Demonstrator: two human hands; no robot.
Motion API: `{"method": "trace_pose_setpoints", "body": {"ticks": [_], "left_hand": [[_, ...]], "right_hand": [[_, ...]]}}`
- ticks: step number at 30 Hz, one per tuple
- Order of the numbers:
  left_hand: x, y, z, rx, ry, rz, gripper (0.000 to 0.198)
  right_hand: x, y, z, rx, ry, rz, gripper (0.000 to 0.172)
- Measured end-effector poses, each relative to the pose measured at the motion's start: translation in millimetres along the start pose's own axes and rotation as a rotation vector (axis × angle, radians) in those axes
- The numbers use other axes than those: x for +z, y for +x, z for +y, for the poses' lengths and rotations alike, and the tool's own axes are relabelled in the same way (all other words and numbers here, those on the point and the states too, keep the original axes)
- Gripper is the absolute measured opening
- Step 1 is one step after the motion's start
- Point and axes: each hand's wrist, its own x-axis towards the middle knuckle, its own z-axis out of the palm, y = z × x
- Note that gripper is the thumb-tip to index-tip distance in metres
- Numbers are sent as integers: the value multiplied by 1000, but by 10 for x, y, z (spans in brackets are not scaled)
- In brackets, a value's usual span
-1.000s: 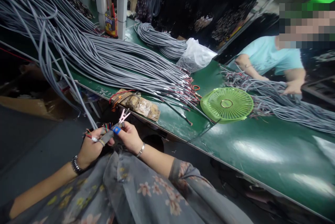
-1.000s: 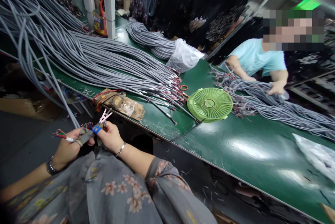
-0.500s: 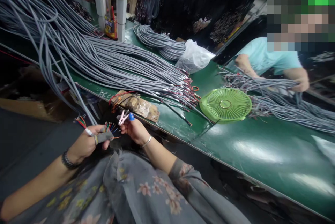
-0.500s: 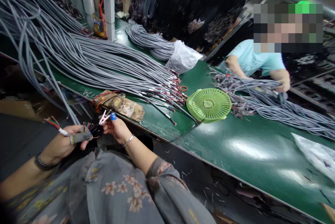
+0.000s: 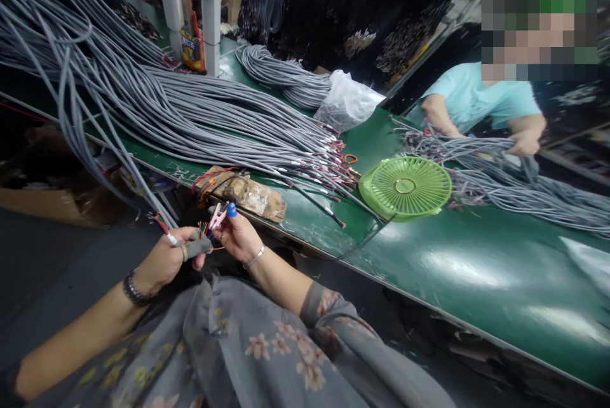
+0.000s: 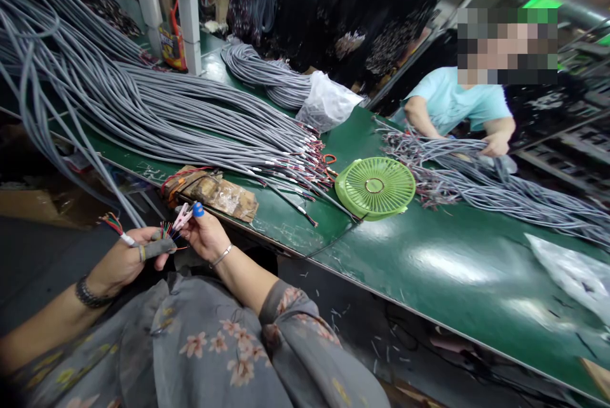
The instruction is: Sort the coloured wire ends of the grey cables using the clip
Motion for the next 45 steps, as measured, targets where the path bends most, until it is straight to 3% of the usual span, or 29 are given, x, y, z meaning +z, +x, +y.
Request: {"method": "trace_pose_setpoints", "body": {"ticks": [8, 16, 20, 23, 32, 37, 45], "left_hand": [[-11, -7, -41, 1, 45, 8, 33], [37, -167, 152, 42, 201, 34, 37], [55, -222, 124, 66, 221, 113, 37], [52, -199, 18, 72, 173, 153, 33], [88, -127, -50, 54, 94, 175, 31], [97, -117, -40, 48, 107, 174, 33], [83, -95, -96, 44, 109, 164, 32]], "right_hand": [[26, -8, 11, 19, 40, 31, 44], [-10, -74, -43, 163, 67, -107, 49], [-19, -78, -21, 89, 35, -87, 33], [-25, -81, -2, 24, -22, -85, 30], [-64, -42, 54, -105, -146, -47, 52], [-27, 4, 24, 31, -48, -62, 46], [43, 0, 21, 15, 24, -1, 46]]}}
